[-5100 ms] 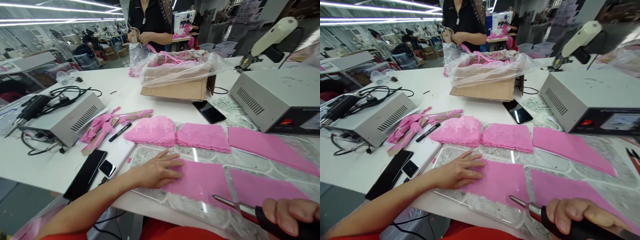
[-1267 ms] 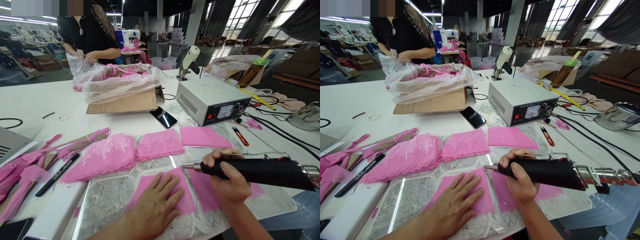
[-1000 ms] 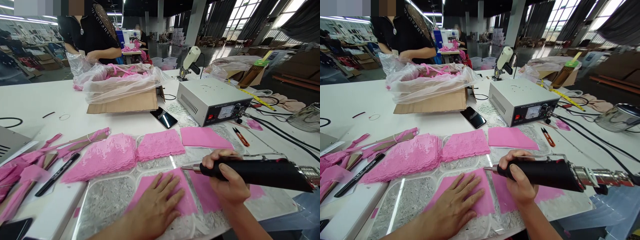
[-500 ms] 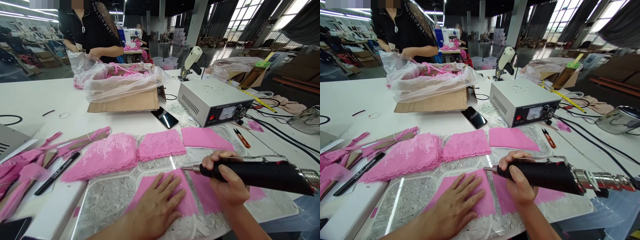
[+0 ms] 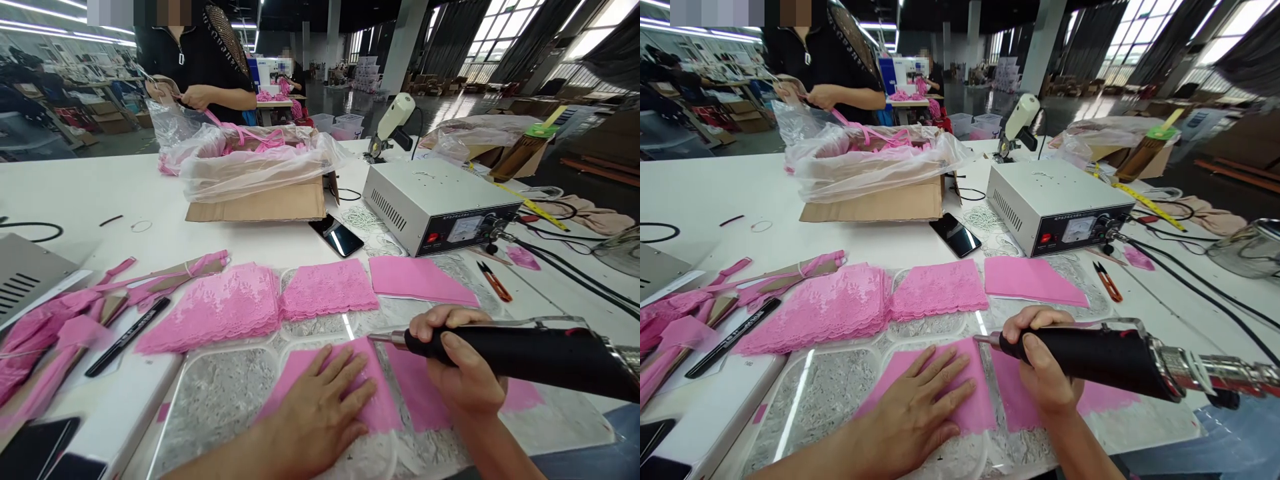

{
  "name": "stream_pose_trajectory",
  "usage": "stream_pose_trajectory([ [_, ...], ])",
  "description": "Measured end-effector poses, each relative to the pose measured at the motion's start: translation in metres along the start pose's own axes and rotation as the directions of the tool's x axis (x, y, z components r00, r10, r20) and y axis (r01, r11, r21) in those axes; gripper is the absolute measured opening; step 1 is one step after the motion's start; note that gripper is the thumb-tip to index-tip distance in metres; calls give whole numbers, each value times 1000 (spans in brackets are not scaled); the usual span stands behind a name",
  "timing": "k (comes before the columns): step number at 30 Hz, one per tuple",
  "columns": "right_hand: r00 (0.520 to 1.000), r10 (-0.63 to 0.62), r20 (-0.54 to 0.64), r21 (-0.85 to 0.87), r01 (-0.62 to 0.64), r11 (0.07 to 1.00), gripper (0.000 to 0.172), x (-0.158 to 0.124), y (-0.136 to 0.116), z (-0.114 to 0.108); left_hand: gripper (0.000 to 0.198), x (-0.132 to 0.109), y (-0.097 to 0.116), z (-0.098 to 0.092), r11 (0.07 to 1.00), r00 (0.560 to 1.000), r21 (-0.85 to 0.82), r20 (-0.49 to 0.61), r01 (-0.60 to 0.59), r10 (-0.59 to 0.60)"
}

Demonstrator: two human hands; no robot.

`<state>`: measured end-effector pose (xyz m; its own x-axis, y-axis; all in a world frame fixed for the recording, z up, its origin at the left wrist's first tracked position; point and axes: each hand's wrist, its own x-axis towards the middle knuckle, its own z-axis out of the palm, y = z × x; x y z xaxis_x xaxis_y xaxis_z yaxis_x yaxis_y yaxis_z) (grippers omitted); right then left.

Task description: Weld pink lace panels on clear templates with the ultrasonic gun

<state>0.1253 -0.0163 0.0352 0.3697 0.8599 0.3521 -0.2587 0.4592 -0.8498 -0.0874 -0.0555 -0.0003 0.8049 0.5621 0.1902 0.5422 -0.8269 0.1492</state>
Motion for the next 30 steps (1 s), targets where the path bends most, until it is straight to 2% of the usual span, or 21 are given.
stream_pose_trajectory([
  [5,1000,10,-17,-2,-10,1000,11,0,0,0,48,3,4,-3,999,999,-26,31,23,-22],
  [9,997,49,-58,40,-47,998,13,1,-3,-1,48,0,8,-16,999,1000,-32,8,19,-19],
  [12,997,44,-69,63,-40,997,14,0,-7,4,44,-17,8,-30,1000,1000,-2,-10,28,-28],
  [16,997,81,1,100,-80,992,14,-6,-9,19,34,-57,5,-40,992,993,84,-77,93,-87],
  [19,990,106,93,141,-118,983,12,-14,-6,36,32,-84,5,-36,978,972,114,-183,172,-150],
  [22,979,98,181,154,-127,980,10,-22,-1,53,33,-100,8,-26,969,948,123,-262,216,-178],
  [26,955,110,276,145,-155,977,9,-30,6,73,30,-108,11,-15,971,938,121,-307,205,-160],
  [30,937,136,321,123,-184,975,8,-34,12,85,26,-113,11,-11,973,907,110,-395,205,-147],
])
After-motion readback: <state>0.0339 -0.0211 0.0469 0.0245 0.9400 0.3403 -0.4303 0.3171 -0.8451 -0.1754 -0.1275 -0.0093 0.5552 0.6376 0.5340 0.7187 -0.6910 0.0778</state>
